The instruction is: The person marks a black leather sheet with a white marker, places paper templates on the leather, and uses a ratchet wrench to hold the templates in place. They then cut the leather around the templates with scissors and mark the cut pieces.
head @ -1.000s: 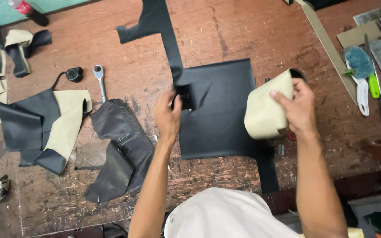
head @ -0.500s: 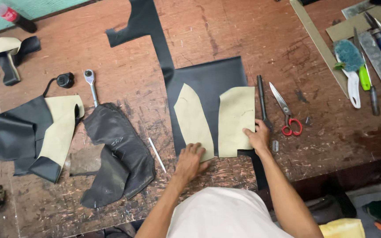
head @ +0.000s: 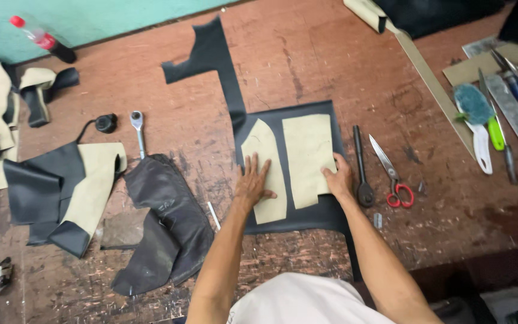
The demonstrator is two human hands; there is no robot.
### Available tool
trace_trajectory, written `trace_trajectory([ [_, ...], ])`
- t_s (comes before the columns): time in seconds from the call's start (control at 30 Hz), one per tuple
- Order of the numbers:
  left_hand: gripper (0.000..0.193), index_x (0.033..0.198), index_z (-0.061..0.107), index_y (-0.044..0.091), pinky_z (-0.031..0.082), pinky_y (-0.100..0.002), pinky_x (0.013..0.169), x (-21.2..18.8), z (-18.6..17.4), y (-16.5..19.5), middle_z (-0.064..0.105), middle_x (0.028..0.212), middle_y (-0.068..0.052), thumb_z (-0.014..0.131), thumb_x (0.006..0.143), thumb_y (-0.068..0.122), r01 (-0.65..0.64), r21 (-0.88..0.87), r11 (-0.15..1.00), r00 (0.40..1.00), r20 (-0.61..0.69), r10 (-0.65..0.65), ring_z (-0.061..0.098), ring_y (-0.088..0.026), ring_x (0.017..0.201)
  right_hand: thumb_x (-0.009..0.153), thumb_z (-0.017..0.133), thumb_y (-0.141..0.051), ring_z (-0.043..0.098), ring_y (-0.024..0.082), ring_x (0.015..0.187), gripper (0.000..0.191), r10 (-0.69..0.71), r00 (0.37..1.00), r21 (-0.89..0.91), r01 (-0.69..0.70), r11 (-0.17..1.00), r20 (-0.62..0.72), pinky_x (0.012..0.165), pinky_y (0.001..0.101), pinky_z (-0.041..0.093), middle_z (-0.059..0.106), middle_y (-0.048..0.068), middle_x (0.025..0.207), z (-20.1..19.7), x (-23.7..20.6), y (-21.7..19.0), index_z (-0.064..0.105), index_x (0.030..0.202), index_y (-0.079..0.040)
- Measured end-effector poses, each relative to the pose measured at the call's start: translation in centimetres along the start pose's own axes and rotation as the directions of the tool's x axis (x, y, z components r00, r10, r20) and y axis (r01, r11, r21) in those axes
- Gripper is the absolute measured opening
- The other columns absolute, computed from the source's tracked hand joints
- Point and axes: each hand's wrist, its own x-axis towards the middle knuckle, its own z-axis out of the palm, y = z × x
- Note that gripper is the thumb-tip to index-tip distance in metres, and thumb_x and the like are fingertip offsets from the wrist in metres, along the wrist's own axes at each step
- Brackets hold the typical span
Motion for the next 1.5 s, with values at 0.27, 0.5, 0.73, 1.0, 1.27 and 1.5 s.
trace_trajectory([
  [0.27, 0.131, 0.163, 0.014, 0.025, 0.017, -0.061, 0.121, 0.3, 0.4, -0.3, 0.001, 0.168, -0.024, 0.078, 0.061, 0.076, -0.003, -0.025, 1.000, 1.000, 0.022, 0.003, 0.005, -0.044, 0.154, 0.079, 0.087, -0.017, 0.069, 0.037, 0.108, 0.063, -0.090, 0.996, -0.277, 0.081, 0.957, -0.019, 0.092, 0.0447, 0.054, 0.072, 0.021, 0.118, -0.1, -0.2, 0.4, 0.064, 0.136, -0.008],
  [0.5, 0.124, 0.161, 0.020, 0.023, 0.018, -0.062, 0.121, -1.2, -0.4, 0.2, 0.007, 0.168, -0.024, 0.084, 0.064, 0.067, -0.001, -0.111, 0.994, 0.998, -0.055, -0.005, 0.010, -0.047, 0.154, 0.067, 0.095, -0.024, 0.059, 0.042, 0.111, 0.082, -0.076, 0.993, -0.464, 0.026, 0.886, -0.091, 0.089, 0.0466, 0.050, 0.057, 0.024, 0.121, -1.0, -1.3, 1.0, 0.057, 0.137, -0.005],
  [0.73, 0.105, 0.152, 0.034, 0.004, 0.035, -0.058, 0.112, -6.7, 3.5, 2.4, 0.036, 0.150, -0.032, 0.089, 0.071, 0.044, 0.304, -0.429, 0.851, 0.909, -0.137, -0.394, 0.038, -0.049, 0.137, 0.084, 0.083, -0.016, 0.064, 0.033, 0.108, 0.052, -0.080, 0.995, -0.450, 0.048, 0.892, -0.053, 0.089, 0.0430, 0.053, 0.062, 0.014, 0.119, -4.0, -10.3, 4.9, 0.064, 0.132, -0.013],
  [1.0, 0.074, 0.122, 0.052, -0.007, 0.047, -0.053, 0.094, -9.7, 6.4, 3.0, 0.062, 0.112, -0.032, 0.093, 0.070, 0.026, 0.418, -0.738, 0.529, 0.738, -0.063, -0.672, 0.060, -0.047, 0.106, 0.082, 0.084, -0.019, 0.064, 0.031, 0.086, 0.052, 0.103, 0.976, -0.346, -0.164, 0.924, -0.190, 0.078, 0.0427, 0.054, 0.064, 0.016, 0.107, -7.4, -17.9, 8.0, 0.063, 0.128, -0.007],
  [1.27, 0.059, 0.102, 0.062, -0.008, 0.056, -0.050, 0.072, -10.2, 10.4, 2.7, 0.071, 0.084, -0.027, 0.093, 0.066, 0.026, 0.421, -0.800, 0.427, 0.703, -0.010, -0.711, 0.072, -0.042, 0.077, 0.077, 0.087, -0.019, 0.069, 0.031, 0.079, 0.046, 0.029, 0.965, -0.332, -0.117, 0.936, -0.260, 0.072, 0.0445, 0.054, 0.072, 0.012, 0.089, -7.4, -18.6, 11.5, 0.066, 0.116, -0.003],
  [1.5, 0.062, 0.103, 0.064, -0.005, 0.057, -0.050, 0.077, -15.1, 10.9, 2.5, 0.073, 0.089, -0.026, 0.095, 0.067, 0.034, 0.489, -0.769, 0.413, 0.735, 0.108, -0.669, 0.073, -0.041, 0.085, 0.085, 0.086, -0.037, 0.066, 0.031, 0.071, 0.046, 0.272, 0.962, -0.358, -0.260, 0.897, -0.019, 0.071, 0.0444, 0.054, 0.076, 0.018, 0.079, -9.6, -21.2, 14.1, 0.076, 0.103, 0.004],
])
